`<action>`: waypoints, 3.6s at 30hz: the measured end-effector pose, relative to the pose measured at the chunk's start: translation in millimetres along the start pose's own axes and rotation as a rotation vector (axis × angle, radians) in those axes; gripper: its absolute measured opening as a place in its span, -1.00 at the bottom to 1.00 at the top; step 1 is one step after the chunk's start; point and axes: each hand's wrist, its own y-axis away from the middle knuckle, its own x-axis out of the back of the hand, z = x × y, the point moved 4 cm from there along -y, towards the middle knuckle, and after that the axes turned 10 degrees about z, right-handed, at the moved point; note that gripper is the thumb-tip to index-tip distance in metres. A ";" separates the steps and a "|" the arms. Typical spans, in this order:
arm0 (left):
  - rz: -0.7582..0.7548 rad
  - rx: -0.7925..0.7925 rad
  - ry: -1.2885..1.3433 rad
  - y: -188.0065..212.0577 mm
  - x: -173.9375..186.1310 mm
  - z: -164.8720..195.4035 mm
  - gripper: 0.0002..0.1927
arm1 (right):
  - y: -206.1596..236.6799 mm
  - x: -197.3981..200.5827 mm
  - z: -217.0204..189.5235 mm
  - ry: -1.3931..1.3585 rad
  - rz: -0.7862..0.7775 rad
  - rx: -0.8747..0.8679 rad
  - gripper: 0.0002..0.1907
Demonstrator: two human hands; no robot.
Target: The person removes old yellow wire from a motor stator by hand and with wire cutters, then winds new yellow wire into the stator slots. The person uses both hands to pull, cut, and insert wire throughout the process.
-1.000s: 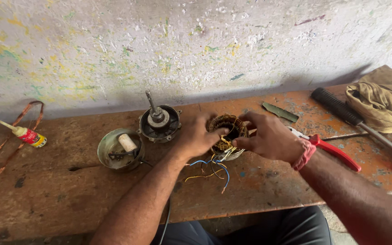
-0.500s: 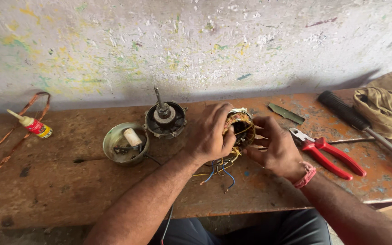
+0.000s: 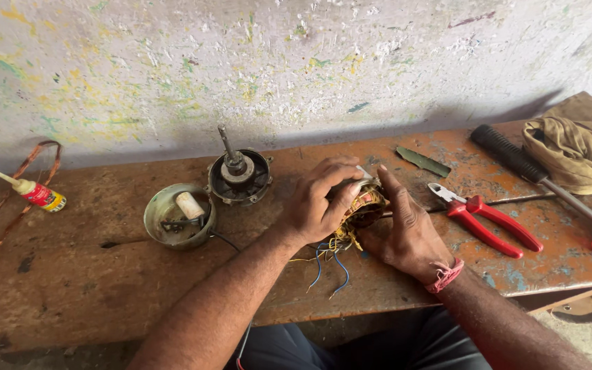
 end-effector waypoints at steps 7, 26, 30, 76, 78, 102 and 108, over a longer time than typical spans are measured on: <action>0.029 -0.014 -0.012 0.4 -0.4 5.3 -0.79 | 1.9 -13.0 -6.9 0.121 -0.049 -0.074 0.10; 0.122 0.139 -0.031 -0.8 0.8 -14.1 -0.79 | 22.4 12.1 4.9 0.096 0.027 -0.034 -0.81; 0.129 0.139 -0.043 0.2 3.1 -12.3 -0.78 | 5.5 -1.2 -12.5 0.175 -0.097 0.103 -0.82; 0.290 0.631 0.226 12.0 5.5 -91.8 -0.63 | 32.0 35.9 29.1 0.109 -0.055 -0.336 -0.71; 0.233 0.785 0.351 16.5 -4.8 -101.0 -0.64 | 30.8 37.7 28.2 0.097 -0.063 -0.317 -0.69; -0.208 0.254 -0.084 -8.3 16.4 -9.5 -0.81 | -3.0 -1.1 -28.5 0.080 0.024 0.357 -0.62; -0.269 0.213 -0.037 -5.9 9.7 -14.8 -0.82 | -5.1 2.1 -30.5 0.091 0.002 0.342 -0.65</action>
